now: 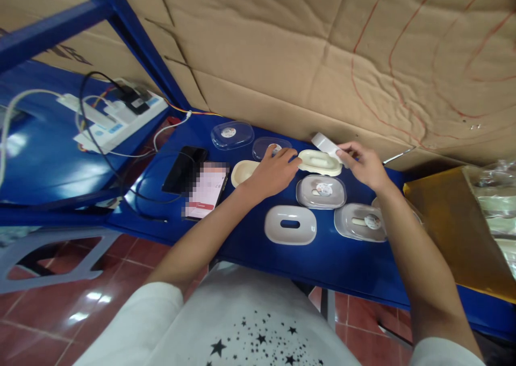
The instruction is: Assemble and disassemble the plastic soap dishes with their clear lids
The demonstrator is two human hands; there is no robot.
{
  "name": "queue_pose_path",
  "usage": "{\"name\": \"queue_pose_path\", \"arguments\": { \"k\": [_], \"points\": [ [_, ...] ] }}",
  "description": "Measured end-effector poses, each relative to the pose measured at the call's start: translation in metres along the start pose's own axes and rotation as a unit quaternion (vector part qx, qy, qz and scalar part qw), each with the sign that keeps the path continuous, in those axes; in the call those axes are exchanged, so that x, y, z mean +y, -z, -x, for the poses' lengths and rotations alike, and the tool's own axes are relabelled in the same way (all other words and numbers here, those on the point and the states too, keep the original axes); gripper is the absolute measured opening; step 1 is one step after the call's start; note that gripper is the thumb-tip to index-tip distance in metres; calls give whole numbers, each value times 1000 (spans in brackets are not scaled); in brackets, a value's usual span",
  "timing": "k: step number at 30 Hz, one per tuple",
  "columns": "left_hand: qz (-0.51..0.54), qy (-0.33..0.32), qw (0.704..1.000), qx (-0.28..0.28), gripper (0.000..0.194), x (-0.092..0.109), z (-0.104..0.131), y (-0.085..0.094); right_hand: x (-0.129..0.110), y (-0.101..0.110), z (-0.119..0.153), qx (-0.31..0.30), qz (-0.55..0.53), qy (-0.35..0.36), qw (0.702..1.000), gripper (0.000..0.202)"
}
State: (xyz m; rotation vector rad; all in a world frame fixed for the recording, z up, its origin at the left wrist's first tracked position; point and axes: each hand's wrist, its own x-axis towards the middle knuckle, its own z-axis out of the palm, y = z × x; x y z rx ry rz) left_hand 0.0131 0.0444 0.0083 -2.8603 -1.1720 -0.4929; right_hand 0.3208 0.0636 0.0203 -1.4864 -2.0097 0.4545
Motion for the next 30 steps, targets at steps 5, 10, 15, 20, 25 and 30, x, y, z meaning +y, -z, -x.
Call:
{"name": "queue_pose_path", "arguments": {
  "k": [5, 10, 15, 20, 25, 30],
  "points": [
    [13, 74, 997, -29, 37, -25, 52, 29, 23, 25, 28, -6, 193, 32, 981, 41],
    [10, 110, 990, -90, 42, -28, 105, 30, 50, 37, 56, -30, 250, -3, 968, 40],
    [12, 138, 985, -104, 39, -20, 113, 16, 46, 35, 59, -97, 260, -9, 961, 31],
    [20, 143, 986, -89, 34, -13, 114, 14, -2, 26, 44, -69, 294, 26, 953, 34],
    [24, 143, 988, -50, 22, -8, 121, 9, -70, -16, 10, -149, 185, 153, 959, 32],
    [55, 146, 987, -33, 19, -3, 128, 5, -103, -70, -28, -210, 184, 203, 939, 32]
  ]
}}
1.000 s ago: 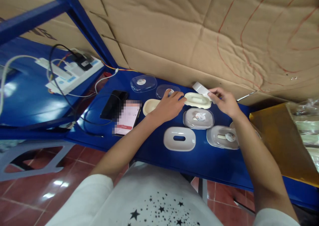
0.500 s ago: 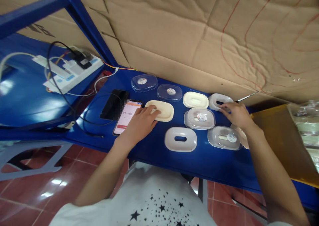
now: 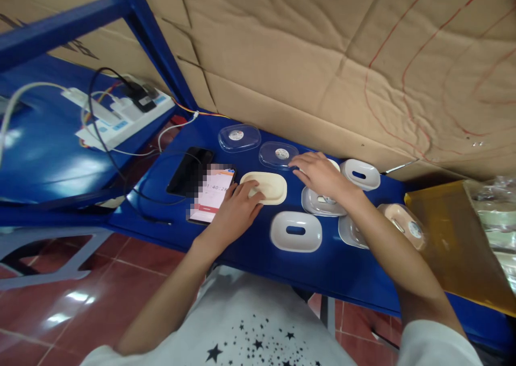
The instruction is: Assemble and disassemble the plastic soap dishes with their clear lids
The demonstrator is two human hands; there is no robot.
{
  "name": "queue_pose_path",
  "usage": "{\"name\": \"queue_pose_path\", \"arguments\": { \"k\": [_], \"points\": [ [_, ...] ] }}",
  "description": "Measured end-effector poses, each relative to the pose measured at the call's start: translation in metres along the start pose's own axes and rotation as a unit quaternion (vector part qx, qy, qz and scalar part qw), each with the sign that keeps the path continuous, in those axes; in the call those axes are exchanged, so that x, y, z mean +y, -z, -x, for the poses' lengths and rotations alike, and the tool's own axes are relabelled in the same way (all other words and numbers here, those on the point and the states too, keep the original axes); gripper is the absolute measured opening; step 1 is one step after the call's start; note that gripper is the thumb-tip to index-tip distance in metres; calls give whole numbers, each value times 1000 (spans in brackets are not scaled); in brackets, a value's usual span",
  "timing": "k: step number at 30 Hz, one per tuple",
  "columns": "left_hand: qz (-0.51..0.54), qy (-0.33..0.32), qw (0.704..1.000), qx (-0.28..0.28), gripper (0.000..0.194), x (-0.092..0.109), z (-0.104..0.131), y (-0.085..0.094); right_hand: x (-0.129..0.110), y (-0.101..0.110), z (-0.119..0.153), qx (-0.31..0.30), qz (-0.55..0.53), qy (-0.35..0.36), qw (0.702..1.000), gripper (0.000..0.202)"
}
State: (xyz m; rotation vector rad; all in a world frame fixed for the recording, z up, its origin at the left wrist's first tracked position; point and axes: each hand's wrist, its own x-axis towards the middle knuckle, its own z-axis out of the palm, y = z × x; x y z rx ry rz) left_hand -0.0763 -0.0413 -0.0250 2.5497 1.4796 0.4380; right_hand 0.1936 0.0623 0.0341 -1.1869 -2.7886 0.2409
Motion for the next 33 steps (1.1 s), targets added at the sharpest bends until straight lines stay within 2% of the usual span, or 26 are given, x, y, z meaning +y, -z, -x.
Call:
{"name": "queue_pose_path", "arguments": {
  "k": [2, 5, 9, 12, 15, 18, 21, 23, 28, 31, 33],
  "points": [
    [0, 2, 1000, 11, 23, 4, 5, -2, 0, -9, -17, -12, 3, 12, 1000, 35],
    [5, 8, 1000, 26, 26, 10, 11, -5, 4, -17, -35, -7, 21, -6, 1000, 45],
    [22, 22, 998, 50, 19, 14, 14, -7, -4, -13, -38, -2, 15, -1, 1000, 46],
    [38, 33, 996, 72, 17, 15, 16, -5, -31, -1, -12, 24, 1, 32, 999, 41],
    [30, 36, 997, 68, 15, 16, 20, -3, -70, 5, 38, 23, 12, 47, 999, 30],
    [24, 26, 998, 55, 13, 17, 24, -2, -104, -5, 93, -30, 5, 37, 999, 29],
    [26, 19, 998, 50, 13, 17, 25, -4, -126, -23, 134, -15, 18, 17, 1000, 26],
    [32, 9, 998, 44, 12, 17, 25, -5, -134, -28, 152, 13, 3, -7, 1000, 33],
    [77, -48, 996, 9, 13, 20, 35, -6, -150, -13, 174, 97, -60, -122, 986, 59],
    [132, -79, 988, -8, 21, 25, 48, -8, -156, -14, 170, 125, -37, -144, 981, 72],
    [176, -60, 983, 8, 33, 27, 56, -9, -157, -22, 160, 124, -29, -137, 982, 76]
  ]
}}
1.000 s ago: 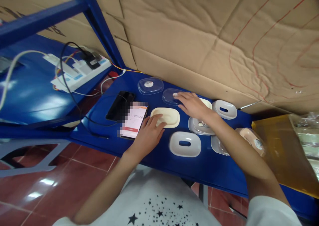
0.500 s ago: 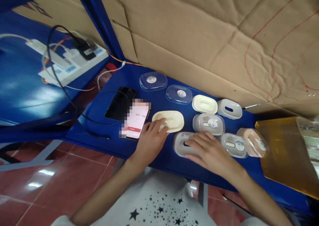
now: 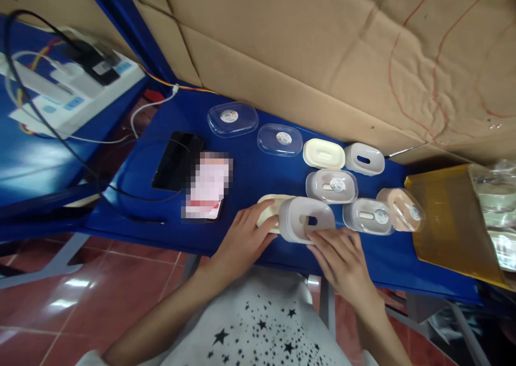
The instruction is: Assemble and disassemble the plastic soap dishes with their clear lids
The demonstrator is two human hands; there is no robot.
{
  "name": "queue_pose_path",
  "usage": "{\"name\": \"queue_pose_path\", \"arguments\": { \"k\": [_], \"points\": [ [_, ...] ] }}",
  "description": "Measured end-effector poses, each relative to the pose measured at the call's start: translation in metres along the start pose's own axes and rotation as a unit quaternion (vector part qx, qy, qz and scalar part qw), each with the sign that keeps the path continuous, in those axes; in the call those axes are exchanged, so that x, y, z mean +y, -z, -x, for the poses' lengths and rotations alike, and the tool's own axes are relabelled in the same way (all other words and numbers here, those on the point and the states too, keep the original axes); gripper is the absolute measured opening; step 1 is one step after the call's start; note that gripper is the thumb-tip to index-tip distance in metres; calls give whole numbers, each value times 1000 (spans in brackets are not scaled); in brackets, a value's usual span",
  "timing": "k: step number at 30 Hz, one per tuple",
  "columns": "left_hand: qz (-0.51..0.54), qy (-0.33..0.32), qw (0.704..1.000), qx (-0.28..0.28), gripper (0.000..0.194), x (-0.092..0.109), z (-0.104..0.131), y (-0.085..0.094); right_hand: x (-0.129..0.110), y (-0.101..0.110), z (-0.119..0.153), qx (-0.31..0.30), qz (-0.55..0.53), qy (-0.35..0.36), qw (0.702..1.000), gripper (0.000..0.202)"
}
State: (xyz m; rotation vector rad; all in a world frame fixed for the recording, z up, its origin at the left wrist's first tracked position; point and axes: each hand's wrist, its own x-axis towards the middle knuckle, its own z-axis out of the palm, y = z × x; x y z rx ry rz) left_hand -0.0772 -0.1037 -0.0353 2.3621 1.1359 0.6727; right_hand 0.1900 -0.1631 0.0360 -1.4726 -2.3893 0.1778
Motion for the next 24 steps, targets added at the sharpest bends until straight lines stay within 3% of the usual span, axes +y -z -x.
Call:
{"name": "queue_pose_path", "arguments": {
  "k": [5, 10, 13, 18, 24],
  "points": [
    [87, 92, 990, 65, 66, 1, 13, 4, -5, -29, -14, -22, -5, 24, 999, 76],
    [120, 118, 985, 37, 93, -4, 17, 10, -12, -45, -20, -52, 5, 49, 997, 62],
    [113, 103, 988, 12, 88, -7, 17, 8, -17, -52, -23, -55, 13, 58, 997, 55],
    [69, 45, 996, 15, 64, -13, 15, 6, -15, -59, -20, -79, 29, 85, 993, 56],
    [46, -11, 999, 6, 53, -20, 22, 5, -11, -66, -13, -69, 41, 112, 990, 51]
  ]
}}
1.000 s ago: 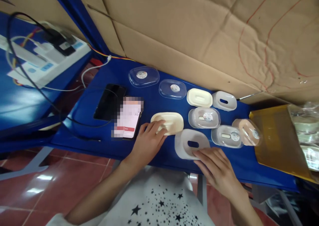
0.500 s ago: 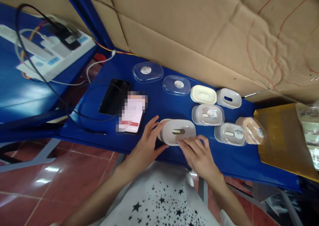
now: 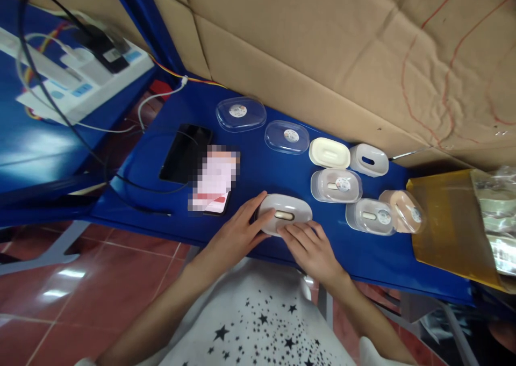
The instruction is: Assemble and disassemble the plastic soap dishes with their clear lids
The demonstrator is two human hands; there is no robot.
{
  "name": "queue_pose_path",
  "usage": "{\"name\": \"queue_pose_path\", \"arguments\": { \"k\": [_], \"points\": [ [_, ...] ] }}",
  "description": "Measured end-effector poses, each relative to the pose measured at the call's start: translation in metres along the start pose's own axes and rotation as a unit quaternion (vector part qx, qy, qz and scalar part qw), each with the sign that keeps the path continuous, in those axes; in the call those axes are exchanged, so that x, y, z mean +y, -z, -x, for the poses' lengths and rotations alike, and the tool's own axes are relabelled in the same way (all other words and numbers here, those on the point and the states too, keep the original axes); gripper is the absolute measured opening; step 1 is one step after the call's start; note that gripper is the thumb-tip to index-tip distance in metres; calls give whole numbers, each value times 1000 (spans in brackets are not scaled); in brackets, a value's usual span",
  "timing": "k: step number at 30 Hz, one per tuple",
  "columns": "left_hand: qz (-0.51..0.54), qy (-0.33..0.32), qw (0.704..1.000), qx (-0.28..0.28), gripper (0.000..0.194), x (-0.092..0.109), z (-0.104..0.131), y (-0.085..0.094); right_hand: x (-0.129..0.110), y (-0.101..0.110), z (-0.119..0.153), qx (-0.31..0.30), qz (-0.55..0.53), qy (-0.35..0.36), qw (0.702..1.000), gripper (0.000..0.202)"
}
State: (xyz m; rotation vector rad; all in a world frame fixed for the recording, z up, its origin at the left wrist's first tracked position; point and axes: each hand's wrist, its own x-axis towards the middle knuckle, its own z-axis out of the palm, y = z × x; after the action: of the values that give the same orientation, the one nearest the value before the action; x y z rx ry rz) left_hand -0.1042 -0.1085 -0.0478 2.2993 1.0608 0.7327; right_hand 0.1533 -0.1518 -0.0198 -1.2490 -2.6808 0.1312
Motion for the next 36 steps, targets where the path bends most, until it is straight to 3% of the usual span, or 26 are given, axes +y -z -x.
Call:
{"name": "queue_pose_path", "arguments": {
  "k": [5, 9, 11, 13, 16, 19, 23, 27, 31, 36],
  "points": [
    [-5, 8, 1000, -15, 54, 0, 5, -2, 23, 35, -30, 9, -35, 56, 998, 39],
    [8, 17, 1000, 3, 54, 4, 6, -5, 82, 67, -103, 13, -25, 28, 999, 46],
    [11, 19, 1000, 15, 54, 6, 6, -7, 117, 69, -147, -23, -18, 2, 1000, 56],
    [14, 25, 999, 26, 53, 9, 9, -7, 146, 61, -186, -81, -1, -33, 996, 79],
    [32, 39, 998, 46, 51, 12, 15, -6, 168, 48, -217, -147, -7, -41, 988, 85],
    [77, 73, 993, 49, 60, 11, 20, -4, 165, 49, -209, -143, -54, -24, 988, 75],
    [141, 149, 978, 48, 92, 8, 20, -4, 138, 73, -161, -98, -157, -10, 983, 73],
    [164, 177, 969, 57, 109, 5, 10, -6, 102, 85, -109, -156, -228, -5, 961, 77],
    [171, 157, 972, 44, 109, 4, 2, -7, 71, 72, -76, -177, -165, 0, 970, 73],
    [155, 130, 979, 30, 101, 2, -1, -6, 53, 49, -55, -106, -138, 20, 985, 65]
  ]
}}
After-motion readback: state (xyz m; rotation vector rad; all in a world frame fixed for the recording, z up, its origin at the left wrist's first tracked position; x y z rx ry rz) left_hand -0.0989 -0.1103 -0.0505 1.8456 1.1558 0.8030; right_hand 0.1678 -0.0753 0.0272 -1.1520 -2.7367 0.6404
